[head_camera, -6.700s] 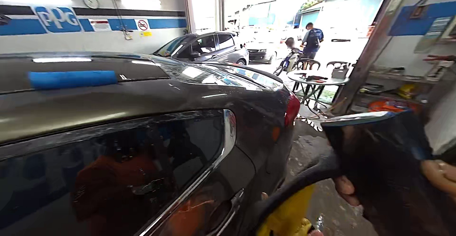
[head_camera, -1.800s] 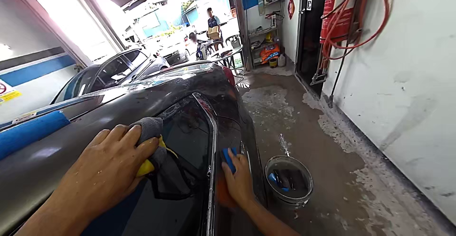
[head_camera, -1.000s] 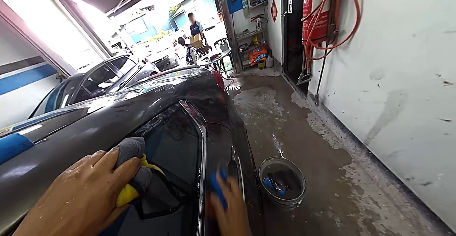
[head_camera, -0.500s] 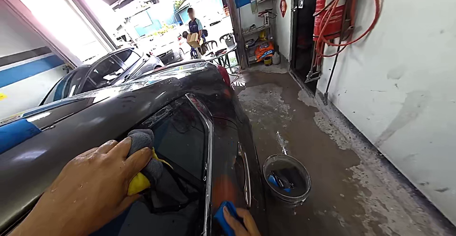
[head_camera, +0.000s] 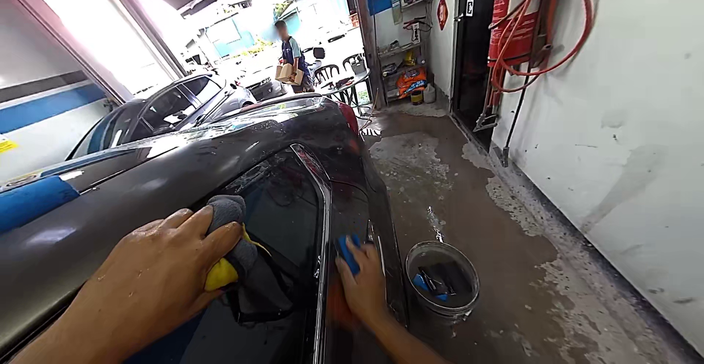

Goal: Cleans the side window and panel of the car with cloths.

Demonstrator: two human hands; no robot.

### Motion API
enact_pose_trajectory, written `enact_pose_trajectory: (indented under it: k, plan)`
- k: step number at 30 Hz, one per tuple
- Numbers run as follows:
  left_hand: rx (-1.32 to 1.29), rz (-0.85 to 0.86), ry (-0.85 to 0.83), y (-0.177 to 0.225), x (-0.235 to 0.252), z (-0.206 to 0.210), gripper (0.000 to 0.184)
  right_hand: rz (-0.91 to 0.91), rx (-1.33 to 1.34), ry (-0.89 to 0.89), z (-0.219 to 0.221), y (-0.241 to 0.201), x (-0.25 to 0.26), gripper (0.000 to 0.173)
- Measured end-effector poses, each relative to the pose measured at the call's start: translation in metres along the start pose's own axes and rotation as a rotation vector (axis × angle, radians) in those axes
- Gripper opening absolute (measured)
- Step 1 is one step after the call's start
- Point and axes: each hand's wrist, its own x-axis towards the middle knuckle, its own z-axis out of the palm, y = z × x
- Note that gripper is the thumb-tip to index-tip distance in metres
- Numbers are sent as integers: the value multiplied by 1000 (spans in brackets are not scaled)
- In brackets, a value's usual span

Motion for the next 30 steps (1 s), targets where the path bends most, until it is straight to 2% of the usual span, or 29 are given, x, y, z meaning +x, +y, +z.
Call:
enact_pose_trajectory:
  k: [2,5,7,9,11,13,17,19,22,24,28,30]
  plan:
    - [1,12,-6,-2,0,-2,49,33,-9,-7,2,-4,2,48]
    - [-22,15,-6,1,6,-4,50,-105,78,-88,-40,-14,-78,43]
    - [-14,11,7,2,4,-2,49,-150,131,-171,-54,-10,-108,43]
    - [2,19,7,-2,2,-1,48,-148,145,-134,-35,0,-85,44]
    - [1,13,5,-3,3,0,48,-94,72,11,-7,5,-30,47]
    - [-5,4,-4,-1,1,0,49,-17,24,25,0,1,-8,47]
    - [-22,18,-13,1,9,-5,51,-119,70,-138,-51,-15,-84,42]
    - [4,14,-4,0,5,-3,49,-142,86,-165,-49,-8,-91,42]
    - [13,8,1,-1,3,1,49,-42,-1,3,-5,-2,-15,46]
    - [17,2,-14,0,0,-1,49,56,-42,12,7,-8,10,47]
    - [-7,12,-5,2,7,-3,51,-66,46,-89,-40,-24,-81,43]
    - [-10,0,0,2,5,-3,49,-94,104,-138,-45,-22,-99,42]
